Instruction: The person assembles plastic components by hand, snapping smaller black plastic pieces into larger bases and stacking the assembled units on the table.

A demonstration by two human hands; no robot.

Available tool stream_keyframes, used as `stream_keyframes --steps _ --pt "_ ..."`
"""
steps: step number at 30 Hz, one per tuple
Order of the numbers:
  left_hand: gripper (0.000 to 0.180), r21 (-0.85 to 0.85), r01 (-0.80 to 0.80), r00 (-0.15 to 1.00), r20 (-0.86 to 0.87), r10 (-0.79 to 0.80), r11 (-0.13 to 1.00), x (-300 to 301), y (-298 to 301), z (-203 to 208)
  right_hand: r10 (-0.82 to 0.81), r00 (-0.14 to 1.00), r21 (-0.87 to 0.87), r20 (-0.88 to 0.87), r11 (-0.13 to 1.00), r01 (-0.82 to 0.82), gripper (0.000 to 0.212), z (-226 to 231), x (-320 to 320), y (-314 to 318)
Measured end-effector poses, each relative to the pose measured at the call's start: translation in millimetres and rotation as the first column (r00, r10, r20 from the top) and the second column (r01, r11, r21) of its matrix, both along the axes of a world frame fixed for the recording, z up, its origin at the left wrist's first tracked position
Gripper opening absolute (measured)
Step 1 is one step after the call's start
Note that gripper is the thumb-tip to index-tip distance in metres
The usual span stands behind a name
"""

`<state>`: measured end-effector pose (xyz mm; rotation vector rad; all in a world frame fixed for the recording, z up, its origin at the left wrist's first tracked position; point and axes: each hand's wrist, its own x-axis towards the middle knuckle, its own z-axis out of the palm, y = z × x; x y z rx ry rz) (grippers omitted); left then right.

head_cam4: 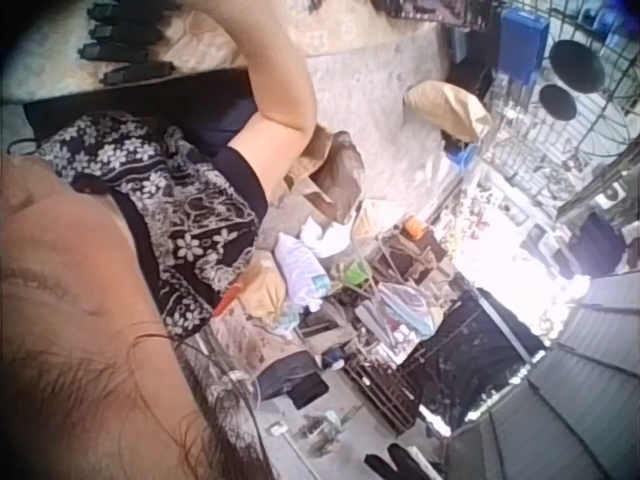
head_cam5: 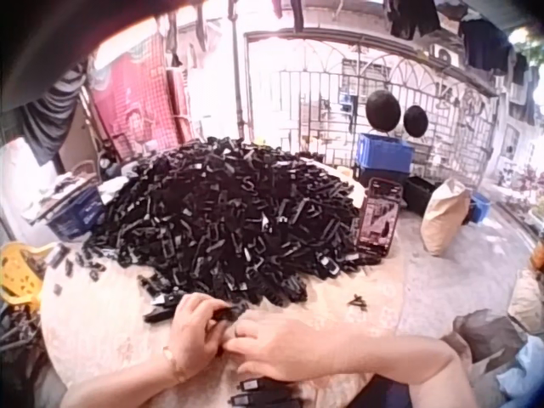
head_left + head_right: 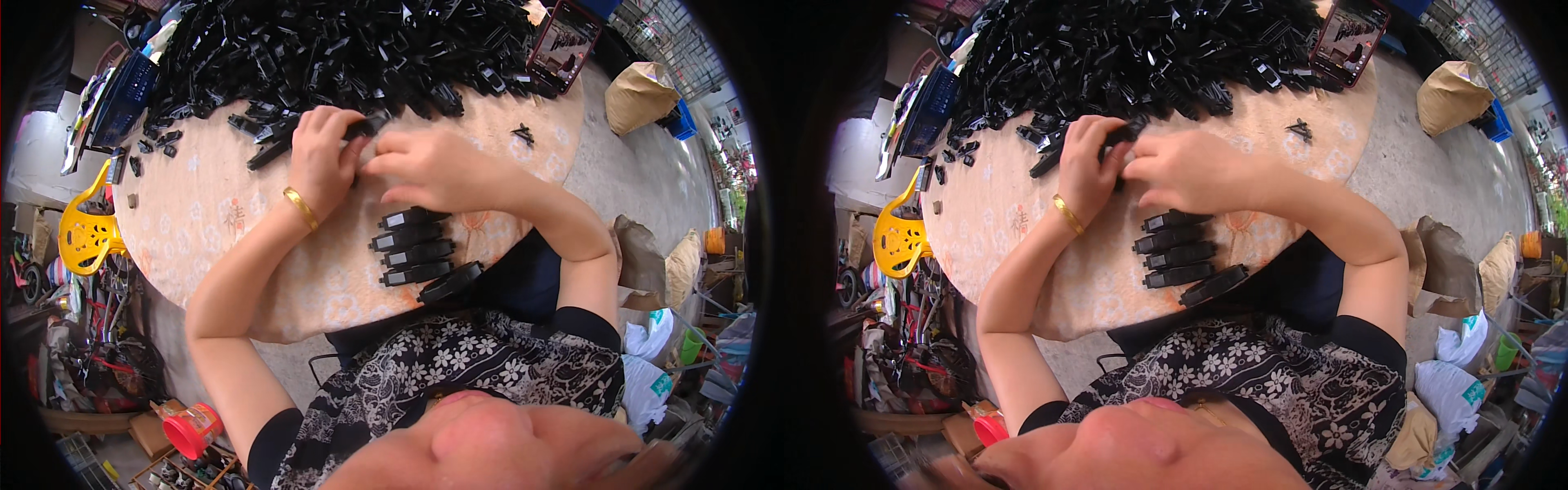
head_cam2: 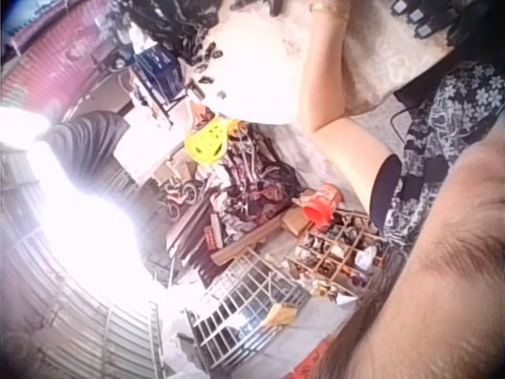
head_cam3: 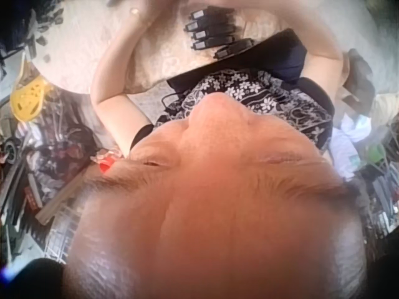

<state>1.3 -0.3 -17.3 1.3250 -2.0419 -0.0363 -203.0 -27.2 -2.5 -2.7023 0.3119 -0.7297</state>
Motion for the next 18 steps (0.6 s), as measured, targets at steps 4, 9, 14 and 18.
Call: stream_keyframes --steps 4,9,14,18 --pt "0.024 0.165 -0.043 0.833 -0.539 0.126 0.985 3 -5 -3 -0.101 0.978 -0.051 -0.180 0.994 0.093 0.046 -3 21 8" --pt "0.022 0.110 0.086 0.629 -0.777 0.032 0.990 0 0 1 -0.082 0.974 -0.107 -0.210 0.992 0.061 0.036 -15 40 -14" --pt "0.025 0.050 0.021 0.875 -0.484 0.006 0.999 8 15 11 -0.117 0.978 -0.155 -0.173 0.984 0.090 0.029 -15 26 -14" --pt "0.033 0.156 0.290 0.956 -0.096 -0.278 0.944 -3 28 20 -0.282 0.946 -0.064 -0.159 0.959 0.275 0.023 -14 -9 -24"
